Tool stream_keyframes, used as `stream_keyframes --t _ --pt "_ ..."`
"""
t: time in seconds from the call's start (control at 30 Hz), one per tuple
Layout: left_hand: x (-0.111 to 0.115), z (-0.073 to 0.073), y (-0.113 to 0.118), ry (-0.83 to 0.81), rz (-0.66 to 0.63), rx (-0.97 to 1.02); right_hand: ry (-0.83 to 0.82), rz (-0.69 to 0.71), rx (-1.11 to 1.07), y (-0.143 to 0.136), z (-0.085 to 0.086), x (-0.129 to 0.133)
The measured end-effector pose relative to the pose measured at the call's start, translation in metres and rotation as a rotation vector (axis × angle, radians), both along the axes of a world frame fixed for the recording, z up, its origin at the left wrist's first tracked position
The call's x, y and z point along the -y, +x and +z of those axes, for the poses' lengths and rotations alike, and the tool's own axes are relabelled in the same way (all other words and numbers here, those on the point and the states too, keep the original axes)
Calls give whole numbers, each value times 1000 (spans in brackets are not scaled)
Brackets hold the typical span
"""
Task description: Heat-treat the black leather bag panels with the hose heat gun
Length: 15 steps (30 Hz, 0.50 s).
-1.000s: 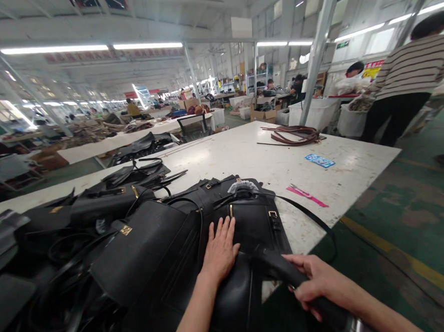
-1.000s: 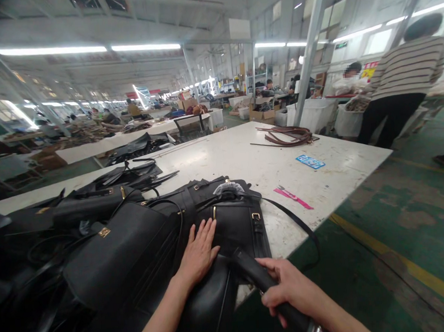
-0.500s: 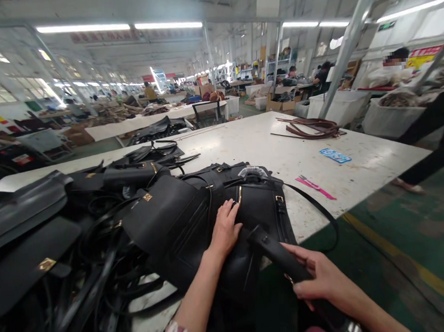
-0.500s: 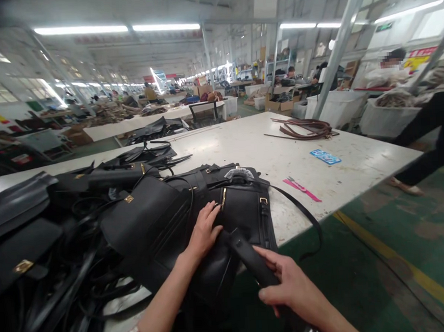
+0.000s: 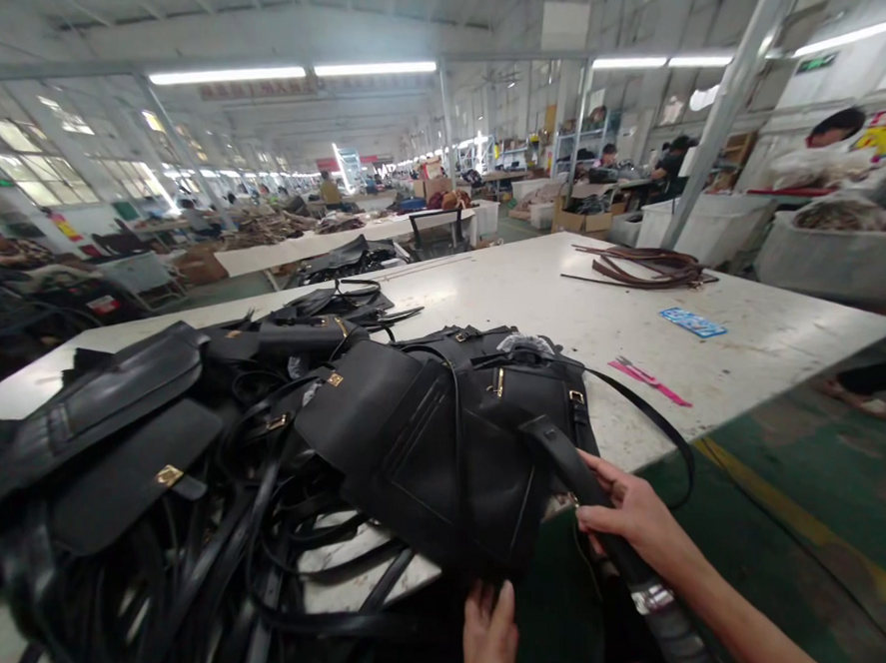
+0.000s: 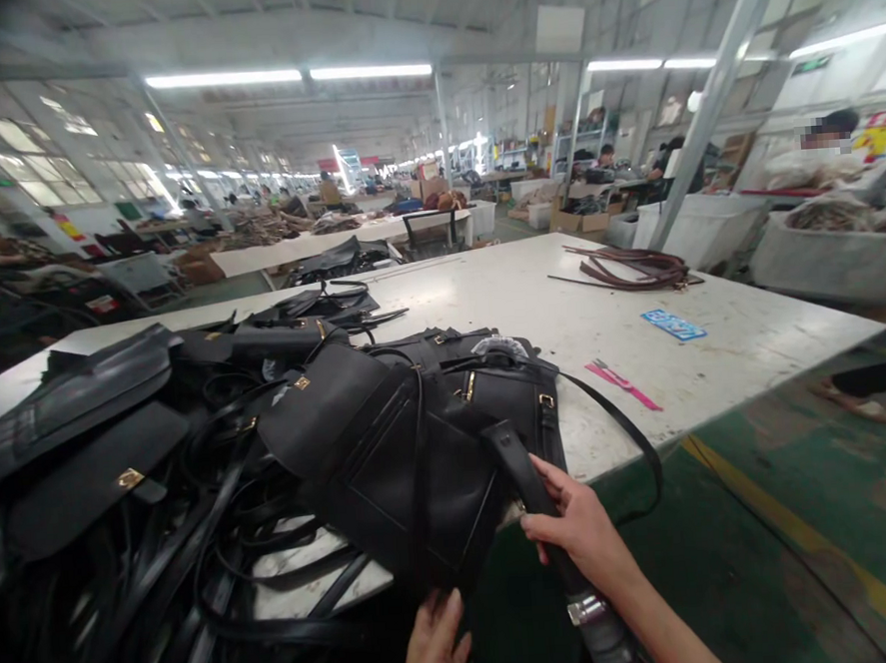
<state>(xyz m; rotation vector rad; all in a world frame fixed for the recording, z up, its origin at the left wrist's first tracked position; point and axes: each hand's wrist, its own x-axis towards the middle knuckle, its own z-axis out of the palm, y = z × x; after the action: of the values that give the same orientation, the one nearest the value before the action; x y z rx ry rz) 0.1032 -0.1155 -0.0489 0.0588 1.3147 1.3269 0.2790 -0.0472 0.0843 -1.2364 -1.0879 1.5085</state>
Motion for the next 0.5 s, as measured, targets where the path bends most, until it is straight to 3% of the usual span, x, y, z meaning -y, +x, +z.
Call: stream_keyframes --t 0.1,0.17,0.23,0.3,0.37,0.43,0.5 --pt "-13 17 6 26 120 241 -13 18 34 8 3 19" --pt "-12 24 3 21 174 206 -15 4 79 14 4 32" --pt "-6 27 -6 -4 120 87 -7 -67 151 21 7 43" --pt "0 31 -18 36 0 -63 11 -186 242 28 12 51" --pt "4 38 -26 90 -107 -235 16 -218 322 33 18 58" --pt "5 47 -30 130 -177 -385 13 -61 336 34 25 66" --pt "4 54 -29 189 -209 -462 -33 186 276 28 32 75"
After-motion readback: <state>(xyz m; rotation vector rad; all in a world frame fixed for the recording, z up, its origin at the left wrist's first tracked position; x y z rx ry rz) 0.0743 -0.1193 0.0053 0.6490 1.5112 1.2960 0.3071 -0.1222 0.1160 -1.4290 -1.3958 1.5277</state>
